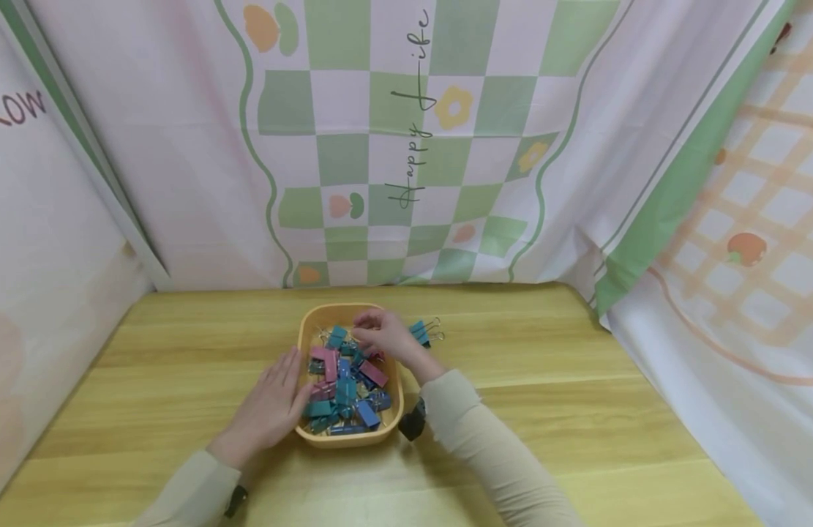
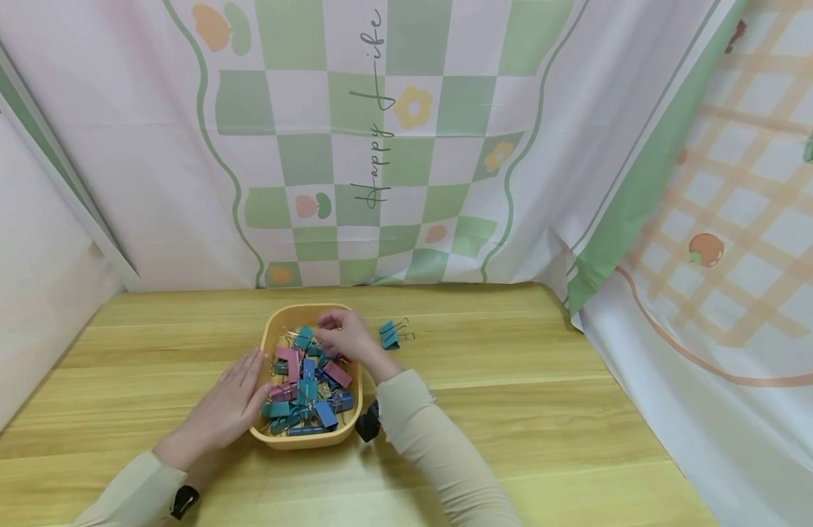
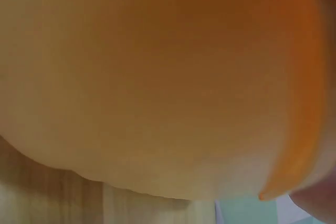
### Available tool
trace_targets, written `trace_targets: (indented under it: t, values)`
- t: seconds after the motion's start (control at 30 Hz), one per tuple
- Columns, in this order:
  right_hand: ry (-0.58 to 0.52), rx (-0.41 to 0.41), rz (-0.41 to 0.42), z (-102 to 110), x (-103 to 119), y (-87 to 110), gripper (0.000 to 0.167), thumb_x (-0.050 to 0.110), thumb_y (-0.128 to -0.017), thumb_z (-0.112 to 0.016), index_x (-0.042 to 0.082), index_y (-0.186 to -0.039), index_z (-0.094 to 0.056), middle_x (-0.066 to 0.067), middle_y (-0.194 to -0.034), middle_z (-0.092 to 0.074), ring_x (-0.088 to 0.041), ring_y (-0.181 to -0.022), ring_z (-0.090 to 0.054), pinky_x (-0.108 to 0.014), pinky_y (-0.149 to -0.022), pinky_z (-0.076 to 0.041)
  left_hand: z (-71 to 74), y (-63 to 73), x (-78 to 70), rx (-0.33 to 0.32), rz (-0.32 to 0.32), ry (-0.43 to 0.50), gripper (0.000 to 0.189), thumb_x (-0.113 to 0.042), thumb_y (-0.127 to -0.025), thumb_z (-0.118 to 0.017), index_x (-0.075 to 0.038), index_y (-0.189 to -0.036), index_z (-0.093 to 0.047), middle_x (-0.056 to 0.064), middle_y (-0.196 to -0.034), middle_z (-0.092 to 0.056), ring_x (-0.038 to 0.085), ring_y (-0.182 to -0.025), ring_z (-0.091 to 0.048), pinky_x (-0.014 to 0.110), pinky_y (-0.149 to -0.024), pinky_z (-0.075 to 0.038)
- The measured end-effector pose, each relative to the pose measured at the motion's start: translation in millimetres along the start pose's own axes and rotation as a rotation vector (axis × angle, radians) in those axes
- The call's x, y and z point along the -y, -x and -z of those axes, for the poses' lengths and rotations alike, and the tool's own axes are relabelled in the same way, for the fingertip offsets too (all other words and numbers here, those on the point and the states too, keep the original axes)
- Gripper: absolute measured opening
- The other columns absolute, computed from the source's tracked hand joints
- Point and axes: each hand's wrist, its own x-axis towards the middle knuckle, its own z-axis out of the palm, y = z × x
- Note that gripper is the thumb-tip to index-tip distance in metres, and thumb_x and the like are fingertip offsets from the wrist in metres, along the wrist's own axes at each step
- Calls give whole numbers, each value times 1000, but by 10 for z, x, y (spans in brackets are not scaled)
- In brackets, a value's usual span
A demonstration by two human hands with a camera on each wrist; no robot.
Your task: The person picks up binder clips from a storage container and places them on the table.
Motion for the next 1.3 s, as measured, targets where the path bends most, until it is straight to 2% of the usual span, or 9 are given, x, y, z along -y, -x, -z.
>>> trace_targets:
  t: [0.13, 0.2, 0.33, 0.5, 0.63, 0.87, 1.07, 1.3]
  values:
    - [-5, 17, -20, -36, 61, 56, 29, 6, -90, -59, -8, -115, -55, -18, -98, -60, -36, -83, -61, -39, -68, -55, 7, 1, -6, 12, 8, 2, 61, -31, -100, -35, 9, -142, -19, 23, -147, -15, 38, -134, -17, 51, -107, -18]
    - [9, 21, -21, -47, 51, 53, 28, 6, -90, -59, -7, -115, -55, -17, -97, -60, -36, -81, -62, -39, -67, -55, 8, 2, -6, 16, 12, 5, 61, -31, -100, -35, 9, -142, -18, 23, -148, -15, 38, -134, -17, 50, -107, -18]
    - [24, 22, -36, -67, -60, -15, 26, 8, -90, -60, -3, -113, -57, -13, -94, -61, -27, -74, -62, -34, -62, -55, 5, 5, -3, 23, 16, 7, 61, -31, -100, -34, 8, -142, -17, 23, -148, -14, 38, -134, -16, 50, -107, -18]
    - [52, 37, -69, -90, -72, -19, 24, 5, -90, -58, -3, -113, -57, -20, -100, -61, -28, -76, -62, -34, -60, -55, 3, 8, 1, 24, 14, 5, 61, -31, -100, -34, 9, -142, -17, 23, -148, -14, 38, -134, -16, 50, -107, -18]
    - [92, 41, -78, -105, -69, -25, 24, 2, -90, -57, -3, -114, -59, -18, -101, -62, -28, -78, -62, -33, -61, -55, 4, 9, 1, 22, 14, 7, 61, -31, -100, -34, 8, -142, -17, 23, -148, -14, 39, -134, -17, 50, -107, -18]
    - [185, 49, -62, -112, -100, -50, 24, 0, -90, -55, -2, -113, -61, -12, -101, -62, -21, -81, -62, -29, -60, -55, 1, 1, 7, 15, 2, 8, 61, -32, -100, -34, 9, -142, -18, 23, -148, -14, 39, -134, -16, 50, -107, -18]
    - [220, 36, -47, -121, -109, -50, 22, -1, -89, -55, -2, -110, -62, -12, -100, -63, -22, -81, -62, -28, -61, -55, 5, -3, 8, 14, -1, 3, 62, -33, -100, -34, 9, -142, -18, 23, -148, -13, 39, -134, -17, 50, -107, -18]
    - [258, 4, -36, -132, -107, -47, 13, -1, -89, -56, -3, -98, -65, -13, -92, -64, -19, -73, -62, -27, -57, -53, 4, 3, 9, 15, 7, 10, 62, -33, -100, -35, 9, -142, -18, 22, -148, -14, 38, -134, -17, 50, -107, -17]
